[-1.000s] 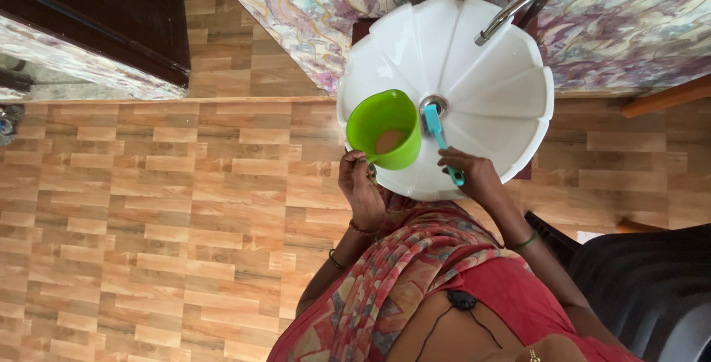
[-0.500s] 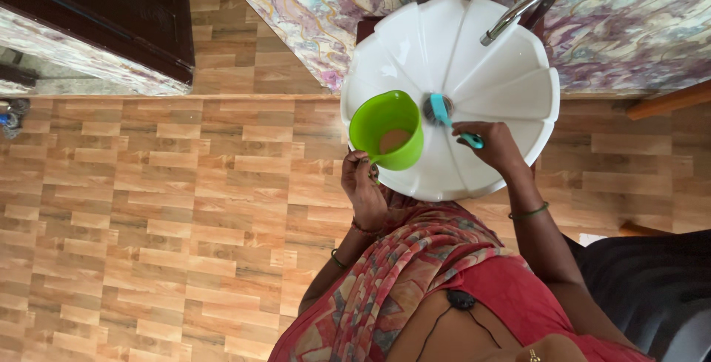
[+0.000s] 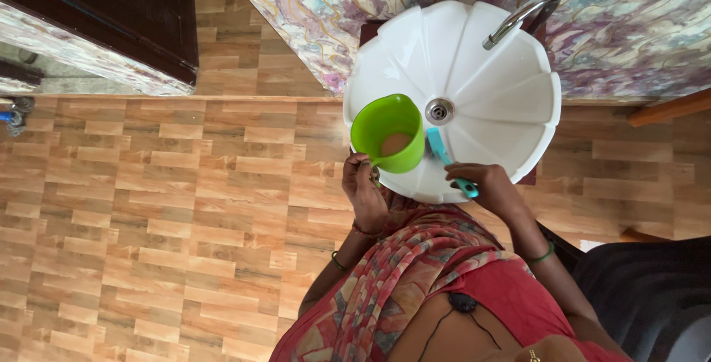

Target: The person scrubs the interior of a white sink using a blue brush and a green cup of water.

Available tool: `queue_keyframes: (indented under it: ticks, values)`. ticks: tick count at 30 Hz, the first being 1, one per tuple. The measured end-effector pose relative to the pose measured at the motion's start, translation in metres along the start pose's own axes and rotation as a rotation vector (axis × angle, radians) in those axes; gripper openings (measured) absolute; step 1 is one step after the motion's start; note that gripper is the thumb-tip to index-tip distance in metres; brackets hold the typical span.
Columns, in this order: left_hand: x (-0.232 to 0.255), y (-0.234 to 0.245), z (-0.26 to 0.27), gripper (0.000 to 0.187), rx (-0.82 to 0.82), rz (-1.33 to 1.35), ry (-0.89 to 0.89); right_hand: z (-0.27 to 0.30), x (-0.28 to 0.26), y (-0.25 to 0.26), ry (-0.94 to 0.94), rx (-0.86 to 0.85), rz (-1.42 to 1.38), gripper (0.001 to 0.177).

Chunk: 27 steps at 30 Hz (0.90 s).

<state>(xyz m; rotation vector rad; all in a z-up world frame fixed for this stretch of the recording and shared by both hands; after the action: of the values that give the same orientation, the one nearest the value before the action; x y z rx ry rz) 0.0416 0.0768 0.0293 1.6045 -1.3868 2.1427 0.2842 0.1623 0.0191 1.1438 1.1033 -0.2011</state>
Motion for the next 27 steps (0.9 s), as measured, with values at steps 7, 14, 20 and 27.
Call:
queue_keyframes:
  ticks: [7, 14, 20, 27]
  values:
    - [-0.010, 0.002, 0.002, 0.008, -0.010, -0.043, 0.023, -0.034, 0.024, -0.015, 0.070, 0.156, 0.047, 0.030]
    - [-0.011, 0.005, 0.002, 0.008, -0.020, -0.019, -0.002, 0.005, 0.016, 0.000, -0.004, 0.167, 0.127, 0.039]
    - [-0.007, -0.003, 0.001, 0.010, -0.067, 0.020, -0.023, 0.005, 0.003, -0.015, -0.028, 0.037, 0.003, 0.032]
    - [-0.015, -0.010, 0.000, 0.010, -0.087, 0.038, 0.016, -0.025, 0.026, -0.024, 0.072, 0.150, 0.374, 0.028]
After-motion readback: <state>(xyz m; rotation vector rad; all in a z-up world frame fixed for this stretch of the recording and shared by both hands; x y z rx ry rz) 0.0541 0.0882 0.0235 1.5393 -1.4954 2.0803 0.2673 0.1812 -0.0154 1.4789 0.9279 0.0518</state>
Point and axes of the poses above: each hand's wrist, its own z-axis away from the middle knuckle, its own y-axis out of the back of the hand, x = y × z, the point moved 7 cm from there along -z, towards the middle knuckle, and after that the axes turned 6 degrees about -y, right-handed, at the moved point
